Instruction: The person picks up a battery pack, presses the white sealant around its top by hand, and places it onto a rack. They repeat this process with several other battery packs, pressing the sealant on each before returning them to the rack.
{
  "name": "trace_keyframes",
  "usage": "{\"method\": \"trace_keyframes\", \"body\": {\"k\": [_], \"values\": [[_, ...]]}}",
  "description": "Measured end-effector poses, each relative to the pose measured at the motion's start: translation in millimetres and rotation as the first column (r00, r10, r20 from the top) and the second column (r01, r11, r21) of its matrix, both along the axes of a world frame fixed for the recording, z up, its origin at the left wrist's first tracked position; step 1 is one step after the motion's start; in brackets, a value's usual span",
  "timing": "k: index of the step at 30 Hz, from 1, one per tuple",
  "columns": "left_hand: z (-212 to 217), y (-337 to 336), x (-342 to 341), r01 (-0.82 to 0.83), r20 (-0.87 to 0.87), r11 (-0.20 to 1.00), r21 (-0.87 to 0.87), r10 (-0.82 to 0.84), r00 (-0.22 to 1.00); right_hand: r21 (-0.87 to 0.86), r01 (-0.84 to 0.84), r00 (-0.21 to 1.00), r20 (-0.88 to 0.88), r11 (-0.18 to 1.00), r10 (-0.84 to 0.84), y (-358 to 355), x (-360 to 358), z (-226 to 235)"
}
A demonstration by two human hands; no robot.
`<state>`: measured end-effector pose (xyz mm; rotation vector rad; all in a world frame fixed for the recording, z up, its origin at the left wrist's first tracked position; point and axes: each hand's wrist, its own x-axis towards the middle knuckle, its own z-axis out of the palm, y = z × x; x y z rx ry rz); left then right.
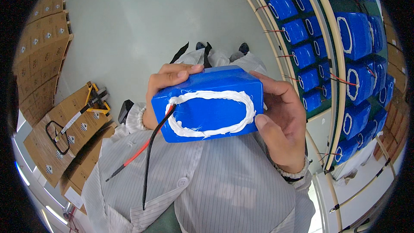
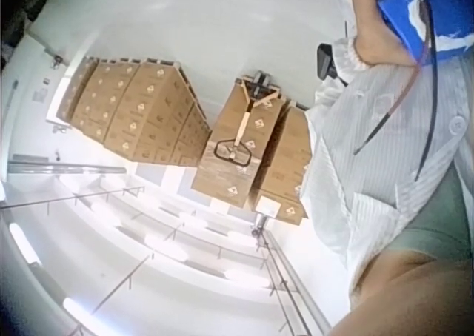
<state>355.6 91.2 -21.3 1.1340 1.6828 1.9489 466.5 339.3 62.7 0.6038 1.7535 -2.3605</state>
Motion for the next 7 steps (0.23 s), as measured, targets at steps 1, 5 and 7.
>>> {"method": "trace_keyframes", "body": {"k": [1,5,7], "values": [[0.5,0.3,0.0,-0.002,-0.015,1.0,-0.003,0.002,1.0,-0.001,0.001,1.0,0.0,1.0,-0.001,-0.8,-0.5,0.2],[-0.8,-0.5,-1.3,0.007,-0.039,1.0,0.001,-0.007,0.999,0.015,0.022,1.0,-0.003,1.0,-0.022,-2.5,-1.2,-0.5],[-3.4,-1.4,-1.2,0.019,0.017,1.0,0.008,-0.019,1.0,0.021,0.026,1.0,0.015,0.999,-0.026,-1.8,-0.3,-1.3]]}}
